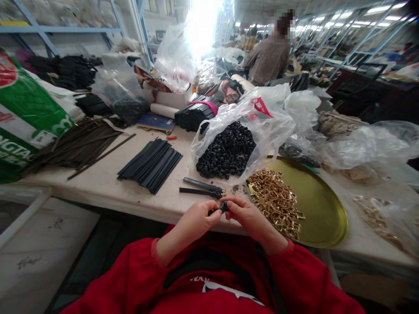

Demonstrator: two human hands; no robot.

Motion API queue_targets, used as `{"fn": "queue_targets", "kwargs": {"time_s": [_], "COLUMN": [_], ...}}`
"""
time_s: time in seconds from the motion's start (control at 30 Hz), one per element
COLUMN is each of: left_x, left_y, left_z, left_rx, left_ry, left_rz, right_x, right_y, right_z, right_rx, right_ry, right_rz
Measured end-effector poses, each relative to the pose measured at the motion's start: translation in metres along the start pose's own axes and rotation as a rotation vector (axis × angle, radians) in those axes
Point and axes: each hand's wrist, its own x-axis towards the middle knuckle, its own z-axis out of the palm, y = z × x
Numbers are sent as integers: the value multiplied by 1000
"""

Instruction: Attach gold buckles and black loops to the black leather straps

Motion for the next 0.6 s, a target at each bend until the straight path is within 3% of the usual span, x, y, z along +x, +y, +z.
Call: {"fn": "queue_targets", "kwargs": {"time_s": [0.1, 0.23, 0.4, 0.6], "left_x": [-2, -6, -11, -9], "left_y": [1, -1, -7, -16], "left_z": [1, 8, 11, 10], "left_rx": [27, -13, -250, -329], "left_ry": [-51, 53, 61, 113], "left_rz": [-16, 22, 15, -46], "right_x": [-7, -9, -11, -15], "right_y": [7, 13, 10, 9], "right_z": [2, 9, 18, 25], "right_rx": [-1, 3, -46, 124], "right_ry": [-16, 6, 128, 31], "right_rz": [0, -49, -131, -92]}}
